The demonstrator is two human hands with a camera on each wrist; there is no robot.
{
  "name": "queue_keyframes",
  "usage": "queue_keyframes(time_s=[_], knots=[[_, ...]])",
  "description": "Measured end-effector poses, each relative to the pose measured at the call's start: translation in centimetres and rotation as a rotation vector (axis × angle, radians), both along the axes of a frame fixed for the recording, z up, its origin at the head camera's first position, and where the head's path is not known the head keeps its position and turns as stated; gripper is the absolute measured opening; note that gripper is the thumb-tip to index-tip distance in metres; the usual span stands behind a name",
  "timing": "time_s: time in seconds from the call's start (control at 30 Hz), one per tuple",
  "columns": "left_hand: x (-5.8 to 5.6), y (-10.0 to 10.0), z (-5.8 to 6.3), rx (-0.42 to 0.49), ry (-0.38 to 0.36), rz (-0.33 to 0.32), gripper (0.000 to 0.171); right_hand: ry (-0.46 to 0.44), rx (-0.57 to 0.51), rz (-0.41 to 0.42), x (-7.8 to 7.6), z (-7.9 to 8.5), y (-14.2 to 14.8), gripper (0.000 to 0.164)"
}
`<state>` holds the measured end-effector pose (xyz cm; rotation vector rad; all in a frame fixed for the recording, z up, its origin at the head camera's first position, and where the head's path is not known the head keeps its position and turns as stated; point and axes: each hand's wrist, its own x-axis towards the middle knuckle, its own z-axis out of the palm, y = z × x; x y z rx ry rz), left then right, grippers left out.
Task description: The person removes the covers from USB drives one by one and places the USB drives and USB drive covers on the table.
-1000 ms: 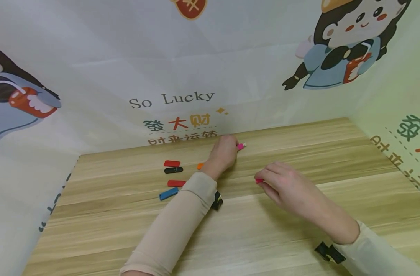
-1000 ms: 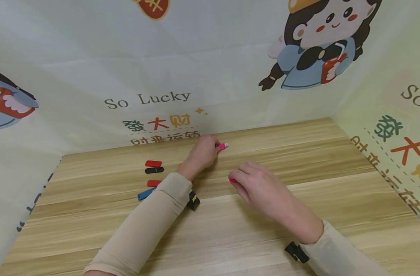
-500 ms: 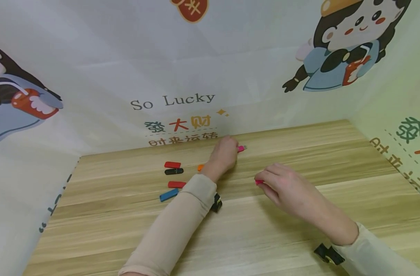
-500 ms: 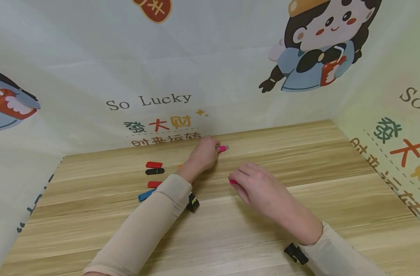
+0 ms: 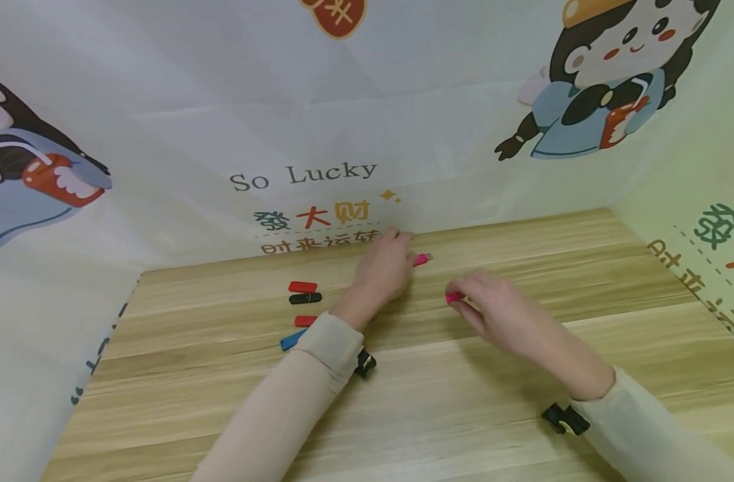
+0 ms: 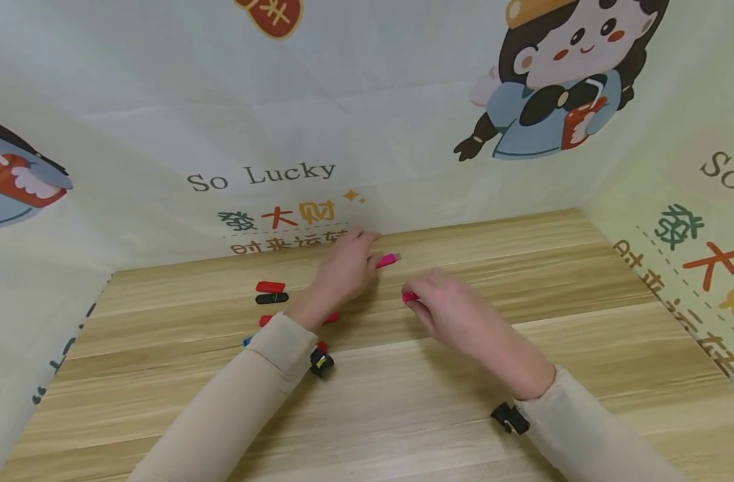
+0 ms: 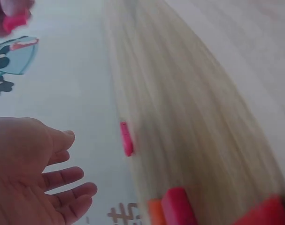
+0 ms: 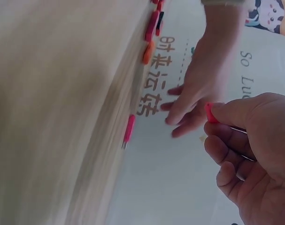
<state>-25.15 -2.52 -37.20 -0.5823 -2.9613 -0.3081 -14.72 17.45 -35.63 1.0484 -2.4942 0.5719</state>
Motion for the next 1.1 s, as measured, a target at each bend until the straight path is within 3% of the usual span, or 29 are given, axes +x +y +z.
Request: queue_keyframes(time_s=[0.23, 0.43, 0.63, 1.1], knots=[[2.2, -1.4, 1.5, 0.008, 0.099, -0.037, 0.047, -0.055, 0.017, -0.021, -2.4, 0.4, -0.1, 0.008], [3.9, -3.2, 2.1, 0.048, 0.126, -0.054, 0.052, -0.107, 0.017, -0.021, -4.8, 0.8, -0.6, 0.004], [5.7, -5.1, 2.2, 0.052, 0.161, -0.070, 0.058, -0.184, 0.068, -0.022, -7.1, 0.6, -1.0, 0.004], [9.6, -8.8, 1.6, 0.033, 0.206, -0.043, 0.066, -0.331, 0.085, -0.035, -11.4, -1.9, -0.7, 0.004]])
